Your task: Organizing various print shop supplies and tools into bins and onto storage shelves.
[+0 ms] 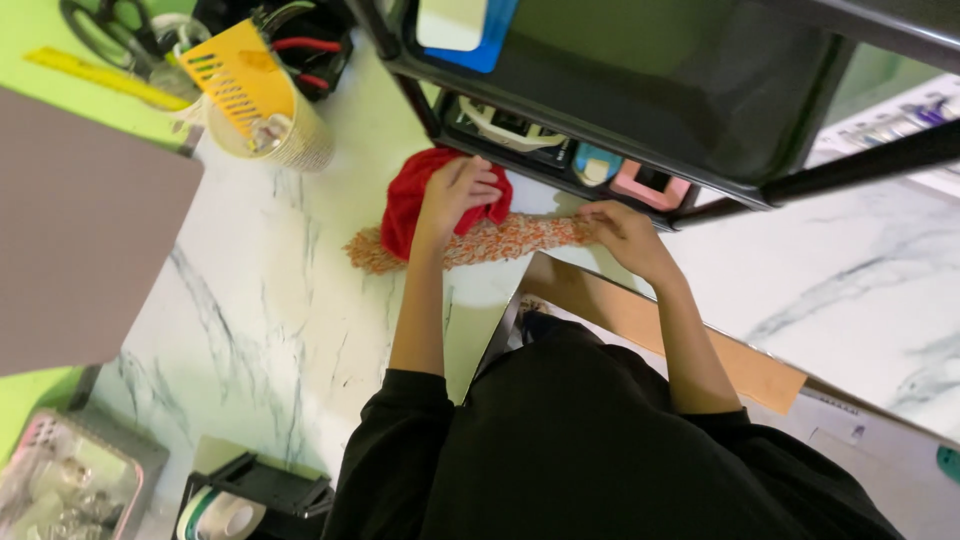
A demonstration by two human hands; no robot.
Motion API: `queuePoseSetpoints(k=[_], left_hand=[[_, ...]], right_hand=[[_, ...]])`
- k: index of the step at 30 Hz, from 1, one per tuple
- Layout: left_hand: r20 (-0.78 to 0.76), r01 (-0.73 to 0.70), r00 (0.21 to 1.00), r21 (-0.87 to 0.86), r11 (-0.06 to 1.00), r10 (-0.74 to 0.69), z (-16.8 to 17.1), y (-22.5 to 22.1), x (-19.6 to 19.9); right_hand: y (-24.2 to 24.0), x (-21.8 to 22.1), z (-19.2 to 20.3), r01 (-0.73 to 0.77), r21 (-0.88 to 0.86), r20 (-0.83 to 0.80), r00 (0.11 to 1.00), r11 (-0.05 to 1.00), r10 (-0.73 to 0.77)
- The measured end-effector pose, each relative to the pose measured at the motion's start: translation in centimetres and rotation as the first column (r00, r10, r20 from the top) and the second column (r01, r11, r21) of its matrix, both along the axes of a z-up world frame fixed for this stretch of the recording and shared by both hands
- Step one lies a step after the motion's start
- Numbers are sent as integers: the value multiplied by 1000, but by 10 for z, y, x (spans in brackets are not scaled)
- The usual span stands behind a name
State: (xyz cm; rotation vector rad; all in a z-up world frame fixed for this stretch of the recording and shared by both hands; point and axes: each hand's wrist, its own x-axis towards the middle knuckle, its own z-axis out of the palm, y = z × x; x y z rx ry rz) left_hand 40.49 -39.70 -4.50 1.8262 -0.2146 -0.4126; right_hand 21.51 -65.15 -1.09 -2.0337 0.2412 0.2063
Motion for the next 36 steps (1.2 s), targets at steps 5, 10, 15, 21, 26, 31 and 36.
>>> queuePoseSetpoints(k=[5,10,15,21,26,31,36], left_hand=[[-581,6,752,-467,884,-311,-26,-38,-28],[-643,-247,705,-616,748,-297,-56,-60,-34],[-657,-467,705,-714,522,-267,-156,-85,2],[-674,-536,694,-719,442,-253,-140,-91,17],[-692,-537,709,-654,533,-135,-134,-89,14],[-684,-545,720,-662,515,-116,-146,-96,20],[-731,-607,679,-607,513,-63,-135,-100,14]], right_hand=[[-12,-22,-20,262,418,-29,961,870,-276],[-7,-39,-44,402,670,-143,895,625,-422],[5,-25,-59,372,928,-313,775,-5,-549],[-12,0,-101,267,941,-337,674,-209,-657],[-28,6,-122,310,891,-453,623,-330,-638],[-41,14,-120,358,876,-481,597,-323,-643],[-46,18,-112,395,852,-522,601,-343,-605]])
